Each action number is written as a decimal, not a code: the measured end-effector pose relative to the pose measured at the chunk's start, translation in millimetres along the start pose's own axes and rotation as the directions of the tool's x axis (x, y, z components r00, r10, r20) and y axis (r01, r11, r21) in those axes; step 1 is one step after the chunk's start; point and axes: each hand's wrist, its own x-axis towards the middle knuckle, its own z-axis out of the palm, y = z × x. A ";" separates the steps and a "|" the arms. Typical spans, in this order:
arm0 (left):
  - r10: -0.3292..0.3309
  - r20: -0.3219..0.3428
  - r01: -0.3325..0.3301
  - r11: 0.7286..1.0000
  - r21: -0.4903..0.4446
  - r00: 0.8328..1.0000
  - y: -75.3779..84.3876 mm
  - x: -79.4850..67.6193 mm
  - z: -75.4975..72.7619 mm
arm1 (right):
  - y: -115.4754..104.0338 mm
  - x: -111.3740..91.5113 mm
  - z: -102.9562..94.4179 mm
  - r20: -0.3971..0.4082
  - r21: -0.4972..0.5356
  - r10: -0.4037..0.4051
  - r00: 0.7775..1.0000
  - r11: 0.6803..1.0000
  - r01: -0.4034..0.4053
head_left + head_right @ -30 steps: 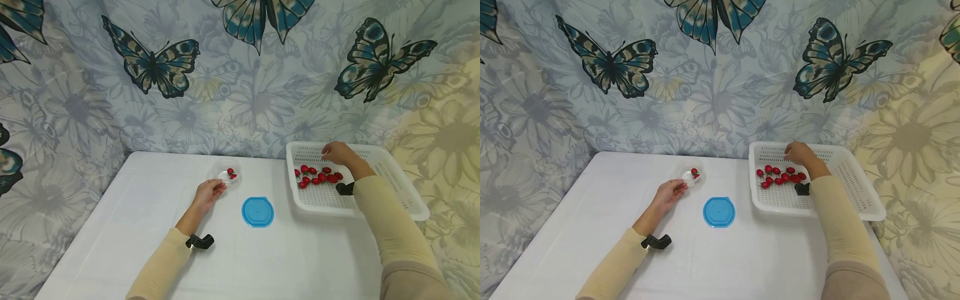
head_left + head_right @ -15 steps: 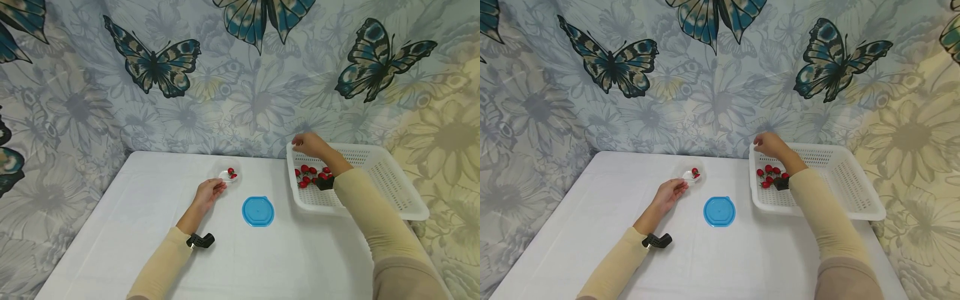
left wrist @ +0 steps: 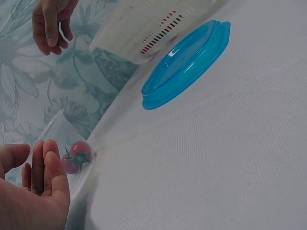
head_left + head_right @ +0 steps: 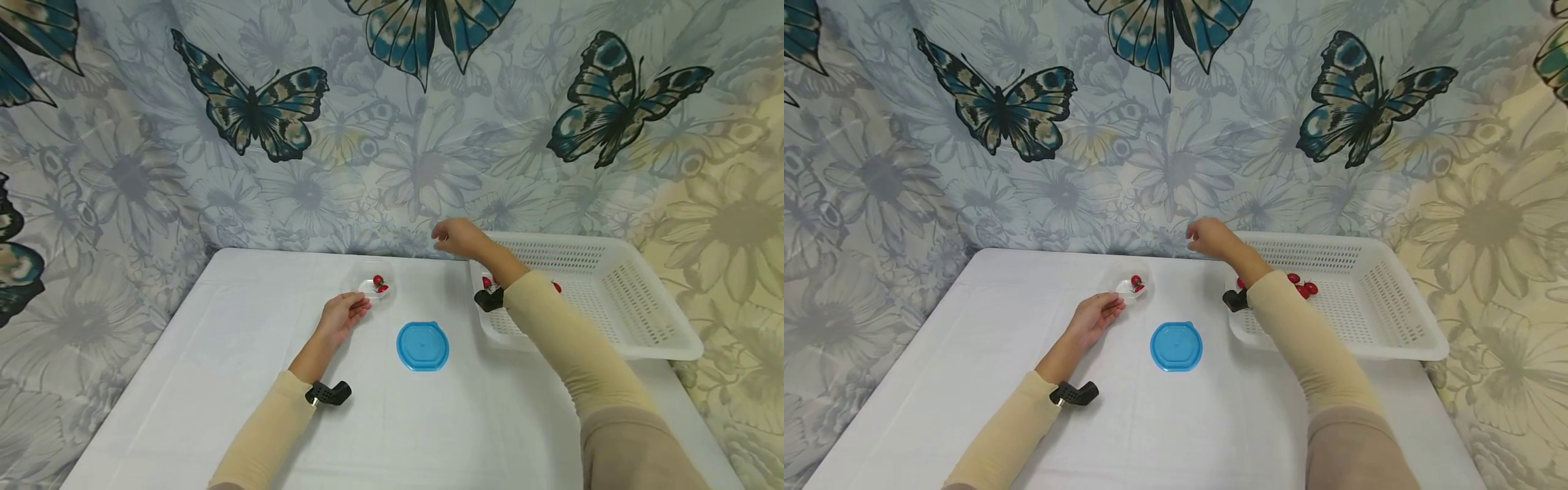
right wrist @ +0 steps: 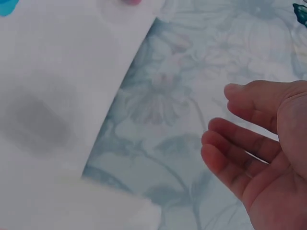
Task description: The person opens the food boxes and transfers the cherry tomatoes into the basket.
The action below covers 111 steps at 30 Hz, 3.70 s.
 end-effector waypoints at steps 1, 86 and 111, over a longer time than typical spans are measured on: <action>0.000 0.002 0.000 1.000 0.004 1.000 0.0 0.2 -0.3 | -4.0 2.2 1.9 0.002 -0.003 -0.002 1.000 1.000 0.002; 0.039 0.015 -0.039 0.999 -0.005 0.999 -2.3 3.5 0.4 | -84.1 70.2 144.6 0.103 -0.236 0.018 0.994 0.972 0.007; 0.039 0.029 -0.039 0.999 0.008 0.999 -1.3 1.0 0.5 | -84.7 72.5 147.8 0.066 -0.187 0.041 0.997 0.982 -0.028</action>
